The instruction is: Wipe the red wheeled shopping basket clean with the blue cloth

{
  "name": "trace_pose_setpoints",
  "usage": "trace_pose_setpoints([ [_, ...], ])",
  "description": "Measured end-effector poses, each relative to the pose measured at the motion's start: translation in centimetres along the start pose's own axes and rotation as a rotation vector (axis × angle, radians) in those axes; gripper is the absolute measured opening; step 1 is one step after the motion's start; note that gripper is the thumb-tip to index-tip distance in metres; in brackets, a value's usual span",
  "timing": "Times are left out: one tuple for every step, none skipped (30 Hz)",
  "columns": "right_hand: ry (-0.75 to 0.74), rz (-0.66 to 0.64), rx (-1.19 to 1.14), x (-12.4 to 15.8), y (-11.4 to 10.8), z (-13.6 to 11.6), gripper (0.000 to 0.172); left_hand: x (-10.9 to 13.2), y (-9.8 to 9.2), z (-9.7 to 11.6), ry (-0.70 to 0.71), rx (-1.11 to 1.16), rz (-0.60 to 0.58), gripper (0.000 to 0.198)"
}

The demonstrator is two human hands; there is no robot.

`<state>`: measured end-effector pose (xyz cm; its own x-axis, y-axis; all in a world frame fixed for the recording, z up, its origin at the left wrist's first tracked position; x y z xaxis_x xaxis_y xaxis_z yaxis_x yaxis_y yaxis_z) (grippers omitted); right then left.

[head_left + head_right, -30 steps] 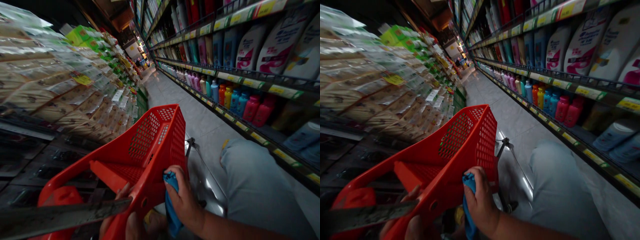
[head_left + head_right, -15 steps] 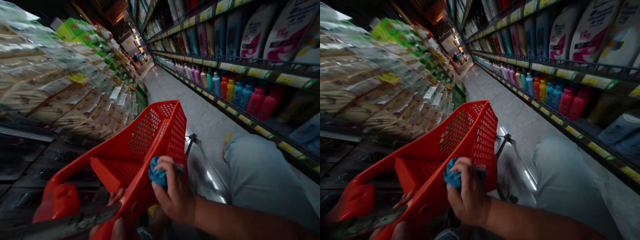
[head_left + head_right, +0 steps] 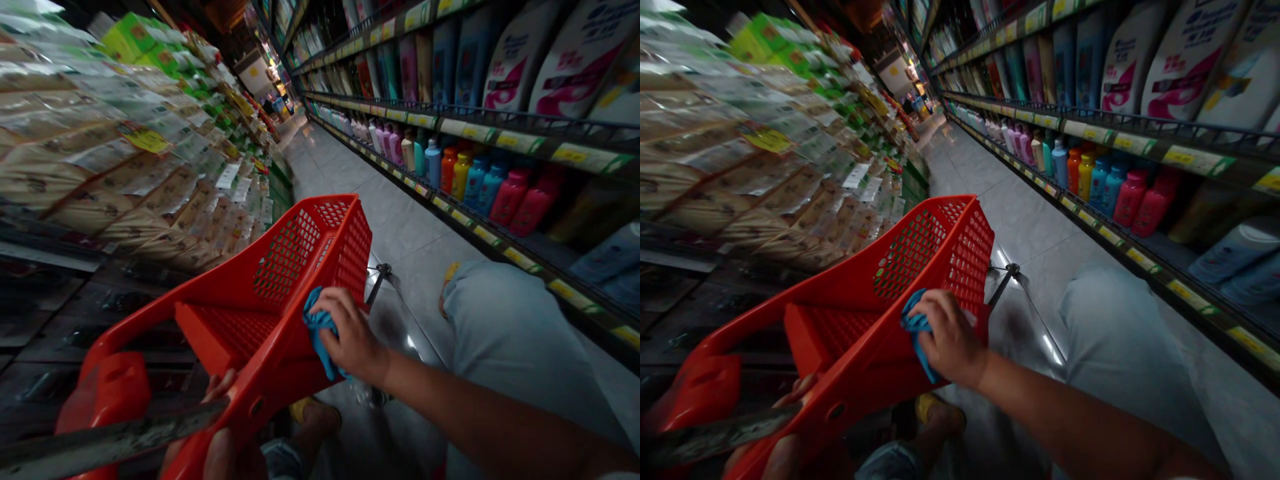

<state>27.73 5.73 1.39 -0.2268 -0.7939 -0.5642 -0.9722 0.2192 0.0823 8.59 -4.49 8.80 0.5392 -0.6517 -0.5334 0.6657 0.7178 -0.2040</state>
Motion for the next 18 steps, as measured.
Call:
trace_pose_setpoints([
  [0.050,0.072,0.043,-0.9,-0.7,1.6,0.034,0.0,-0.1,0.0,-0.020,0.010,-0.001,0.026],
  [0.135,0.195,0.090,-1.7,-1.6,3.6,0.030,0.0,-0.3,0.1,-0.036,0.018,0.001,0.027],
  [0.212,0.280,0.133,-2.3,-2.2,5.4,0.029,0.0,-0.4,0.2,-0.040,0.020,0.005,0.028],
  [0.273,0.343,0.169,-2.5,-2.6,6.9,0.029,0.0,-0.5,0.3,-0.036,0.015,0.005,0.028],
  [0.304,0.373,0.189,-2.2,-2.6,7.9,0.029,0.0,-0.6,0.3,-0.036,0.009,-0.003,0.027],
  [0.309,0.364,0.195,-1.3,-2.2,8.4,0.030,-0.1,-0.6,0.2,-0.035,0.004,-0.013,0.026],
  [0.289,0.332,0.186,0.1,-1.6,8.5,0.031,-0.2,-0.6,0.1,-0.032,0.001,-0.024,0.025],
  [0.255,0.271,0.158,1.9,-0.8,8.5,0.032,-0.3,-0.7,-0.1,-0.034,0.001,-0.032,0.026],
  [0.239,0.210,0.128,3.9,0.1,8.4,0.033,-0.5,-0.8,-0.3,-0.037,-0.002,-0.035,0.026],
  [0.262,0.193,0.110,5.9,0.6,8.6,0.032,-0.6,-1.0,-0.5,-0.038,-0.012,-0.032,0.027],
  [0.335,0.207,0.108,7.6,0.8,9.2,0.032,-0.7,-1.2,-0.7,-0.036,-0.032,-0.033,0.028],
  [0.435,0.241,0.119,8.8,0.8,9.8,0.030,-0.9,-1.4,-0.9,-0.032,-0.056,-0.032,0.029],
  [0.547,0.287,0.141,9.5,0.6,10.4,0.029,-1.0,-1.6,-1.2,-0.027,-0.082,-0.028,0.030],
  [0.636,0.330,0.161,9.5,0.5,10.7,0.027,-1.2,-1.9,-1.4,-0.027,-0.102,-0.024,0.030],
  [0.679,0.355,0.168,9.0,0.4,10.4,0.027,-1.4,-2.2,-1.7,-0.027,-0.109,-0.009,0.030],
  [0.661,0.350,0.156,7.8,0.6,9.7,0.028,-1.5,-2.4,-2.0,-0.038,-0.103,0.005,0.030],
  [0.584,0.321,0.125,6.4,0.9,8.5,0.030,-1.7,-2.7,-2.3,-0.056,-0.088,0.019,0.032],
  [0.473,0.276,0.088,5.0,1.3,7.1,0.032,-1.8,-2.8,-2.4,-0.074,-0.070,0.027,0.034],
])
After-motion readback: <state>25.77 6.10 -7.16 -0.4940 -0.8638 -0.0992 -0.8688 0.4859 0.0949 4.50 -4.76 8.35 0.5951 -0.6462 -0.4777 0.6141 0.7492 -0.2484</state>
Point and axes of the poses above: each hand's wrist, its own x-axis away from the middle knuckle, its own y-axis out of the palm, z = x × y, the point moved 6 cm from there along -x, towards the middle knuckle, and after that the axes turned 3 degrees about z, right-handed, at the moved point
